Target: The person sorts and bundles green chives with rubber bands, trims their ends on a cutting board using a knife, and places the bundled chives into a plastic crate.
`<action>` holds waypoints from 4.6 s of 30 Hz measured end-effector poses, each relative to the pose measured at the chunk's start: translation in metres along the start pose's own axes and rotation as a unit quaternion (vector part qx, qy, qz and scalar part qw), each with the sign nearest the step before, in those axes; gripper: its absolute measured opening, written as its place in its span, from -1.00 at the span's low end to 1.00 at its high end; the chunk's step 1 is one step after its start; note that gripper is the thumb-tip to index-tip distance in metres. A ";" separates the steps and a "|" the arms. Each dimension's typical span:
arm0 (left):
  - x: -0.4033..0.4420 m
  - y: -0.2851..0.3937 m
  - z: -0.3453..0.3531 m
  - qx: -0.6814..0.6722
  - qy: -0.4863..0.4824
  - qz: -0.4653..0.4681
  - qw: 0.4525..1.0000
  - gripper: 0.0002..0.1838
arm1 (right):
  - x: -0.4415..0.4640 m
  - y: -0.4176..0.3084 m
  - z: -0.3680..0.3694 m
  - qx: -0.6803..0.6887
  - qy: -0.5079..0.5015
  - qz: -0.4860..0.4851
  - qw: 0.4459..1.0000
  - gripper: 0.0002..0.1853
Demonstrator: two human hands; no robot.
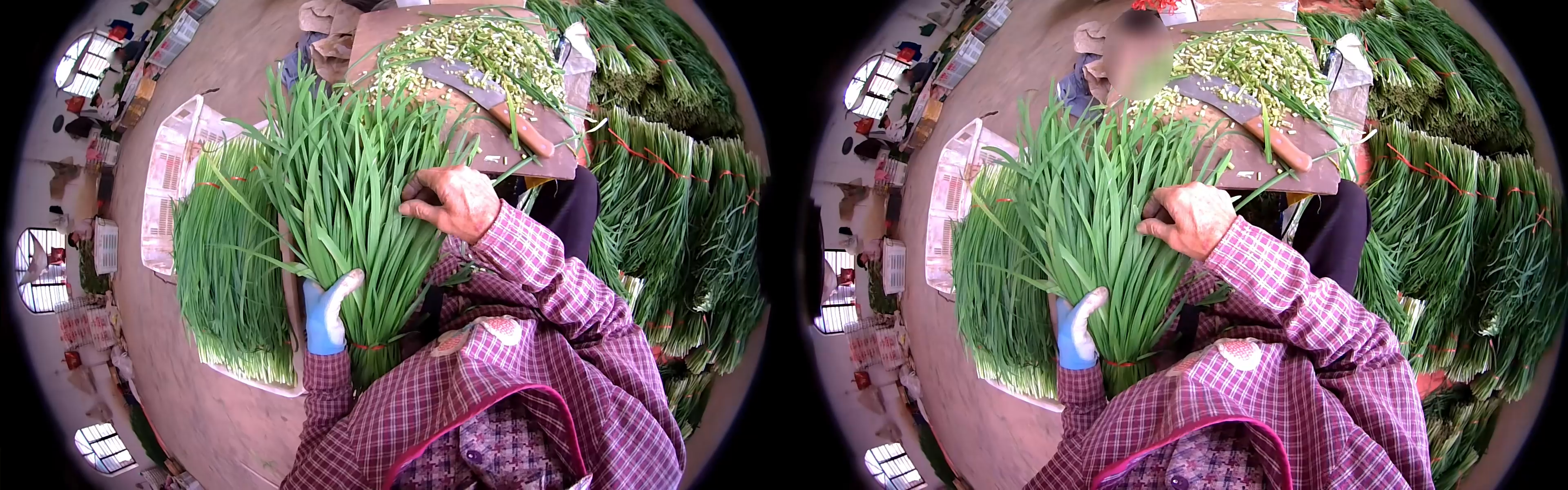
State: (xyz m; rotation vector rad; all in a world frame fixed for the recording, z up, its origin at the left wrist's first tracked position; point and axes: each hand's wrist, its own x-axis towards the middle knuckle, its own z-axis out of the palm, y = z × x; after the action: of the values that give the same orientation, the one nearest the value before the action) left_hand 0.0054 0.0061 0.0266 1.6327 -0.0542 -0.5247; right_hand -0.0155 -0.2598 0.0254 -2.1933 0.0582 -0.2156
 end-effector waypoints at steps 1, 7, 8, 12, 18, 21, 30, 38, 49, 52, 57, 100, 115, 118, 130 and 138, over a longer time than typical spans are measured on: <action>0.000 -0.004 0.001 0.012 0.005 0.020 1.000 -0.62 | 0.000 -0.001 0.002 0.007 -0.022 0.020 1.000 -0.77; 0.011 -0.011 0.008 -0.041 0.028 0.032 0.998 -0.71 | -0.002 0.005 0.026 0.081 0.054 -0.008 0.995 -0.75; 0.011 -0.012 0.007 -0.041 0.024 0.033 0.998 -0.72 | -0.004 0.001 0.026 0.096 0.056 0.031 0.993 -0.78; 0.009 -0.011 0.007 -0.025 0.001 0.059 0.998 -0.75 | 0.011 0.032 0.027 0.417 0.260 0.148 0.858 -0.79; 0.012 -0.017 0.005 -0.052 -0.023 0.059 0.997 -0.76 | -0.001 0.017 -0.022 0.397 0.178 0.163 0.885 -0.72; 0.009 -0.011 0.009 0.004 -0.053 0.072 0.996 -0.77 | -0.013 -0.018 0.005 0.313 0.036 0.056 0.947 -0.78; 0.017 -0.010 0.011 -0.115 -0.046 0.003 0.992 -0.56 | -0.002 -0.040 0.072 0.077 0.001 -0.025 0.997 -0.74; 0.022 -0.027 -0.004 -0.155 -0.049 0.009 0.987 -0.64 | -0.027 -0.048 0.065 0.237 0.043 -0.063 0.968 -0.87; 0.023 -0.026 0.000 -0.061 0.011 -0.006 0.998 -0.62 | -0.062 -0.062 0.074 0.553 -0.320 0.129 0.759 -0.84; 0.025 -0.028 0.000 -0.055 0.011 0.004 0.998 -0.63 | -0.064 -0.060 0.054 0.585 -0.423 0.177 0.669 -0.82; 0.015 -0.025 0.004 -0.102 0.016 -0.007 0.995 -0.58 | -0.050 -0.022 -0.001 0.227 -0.316 -0.055 0.920 -0.80; 0.004 -0.013 0.019 -0.035 0.047 0.035 0.998 -0.71 | 0.022 -0.025 -0.020 -0.125 0.229 -0.139 0.955 -0.79; 0.002 -0.011 0.021 0.000 -0.001 0.019 1.000 -0.71 | 0.047 -0.021 0.009 0.212 0.279 -0.049 0.935 -0.86; 0.001 -0.016 0.022 -0.026 0.020 0.047 0.998 -0.73 | 0.054 -0.006 -0.029 0.251 0.287 -0.025 0.924 -0.81; 0.002 -0.014 0.033 -0.010 -0.009 0.041 0.999 -0.77 | 0.086 -0.044 -0.030 -0.127 0.176 -0.172 0.961 -0.64; 0.002 -0.013 0.038 0.000 -0.005 0.054 0.999 -0.78 | 0.112 -0.014 -0.044 -0.006 0.309 -0.024 0.951 -0.73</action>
State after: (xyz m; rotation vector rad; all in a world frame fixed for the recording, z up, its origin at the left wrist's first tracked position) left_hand -0.0102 -0.0280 0.0121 1.6171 -0.1488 -0.4503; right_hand 0.0865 -0.3003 0.0777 -2.0605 0.3557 -0.9252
